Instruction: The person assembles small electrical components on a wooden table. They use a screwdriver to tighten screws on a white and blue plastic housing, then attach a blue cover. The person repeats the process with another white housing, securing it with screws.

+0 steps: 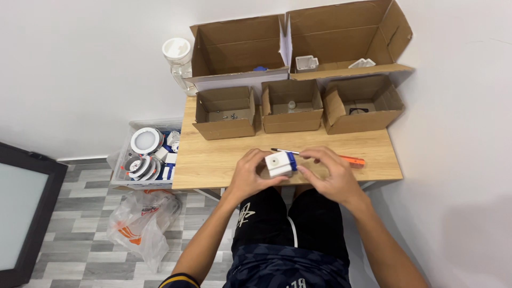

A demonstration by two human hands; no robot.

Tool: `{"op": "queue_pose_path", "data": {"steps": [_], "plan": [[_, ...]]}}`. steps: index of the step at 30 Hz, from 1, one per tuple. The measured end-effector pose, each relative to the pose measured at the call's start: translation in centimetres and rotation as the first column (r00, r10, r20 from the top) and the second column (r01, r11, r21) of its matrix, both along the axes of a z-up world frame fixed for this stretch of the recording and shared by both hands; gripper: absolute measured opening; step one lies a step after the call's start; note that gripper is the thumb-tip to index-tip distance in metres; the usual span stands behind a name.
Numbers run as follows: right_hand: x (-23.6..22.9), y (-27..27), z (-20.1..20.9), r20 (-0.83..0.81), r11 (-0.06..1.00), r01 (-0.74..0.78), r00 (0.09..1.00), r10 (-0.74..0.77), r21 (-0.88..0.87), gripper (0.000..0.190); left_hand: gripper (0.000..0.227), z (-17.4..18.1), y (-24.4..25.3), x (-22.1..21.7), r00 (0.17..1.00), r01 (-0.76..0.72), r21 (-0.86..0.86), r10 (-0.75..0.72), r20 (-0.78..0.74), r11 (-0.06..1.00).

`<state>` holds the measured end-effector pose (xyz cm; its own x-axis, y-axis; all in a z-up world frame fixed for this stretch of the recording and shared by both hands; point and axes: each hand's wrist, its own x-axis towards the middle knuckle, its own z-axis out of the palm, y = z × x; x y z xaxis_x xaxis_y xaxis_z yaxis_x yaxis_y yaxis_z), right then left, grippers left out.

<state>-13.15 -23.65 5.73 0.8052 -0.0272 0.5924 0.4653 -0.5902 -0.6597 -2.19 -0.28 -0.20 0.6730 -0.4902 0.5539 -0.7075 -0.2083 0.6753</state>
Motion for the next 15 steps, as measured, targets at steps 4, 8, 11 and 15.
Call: {"op": "queue_pose_path", "data": {"steps": [4,8,11,15], "plan": [[0.3,-0.2,2.2,-0.021,0.999,-0.032,0.999,0.031,-0.043,0.03,0.062,0.7,-0.8,-0.6,1.0,0.022,0.025,-0.021,-0.006,0.999],[1.6,1.0,2.9,-0.036,0.975,-0.093,0.995,0.088,-0.2,0.027,0.06,-0.1,-0.3,-0.3,1.0,0.026,0.038,-0.026,-0.015,0.999],[3.1,2.1,1.7,-0.086,0.928,-0.161,0.986,0.14,-0.336,0.027,0.06,-1.7,0.0,0.3,0.999,0.035,0.041,-0.035,-0.014,0.999],[4.8,3.5,0.7,-0.079,0.844,-0.184,0.983,0.167,-0.503,0.026,0.064,-2.7,0.3,0.8,0.999,0.052,0.039,-0.051,-0.019,0.998]]}}
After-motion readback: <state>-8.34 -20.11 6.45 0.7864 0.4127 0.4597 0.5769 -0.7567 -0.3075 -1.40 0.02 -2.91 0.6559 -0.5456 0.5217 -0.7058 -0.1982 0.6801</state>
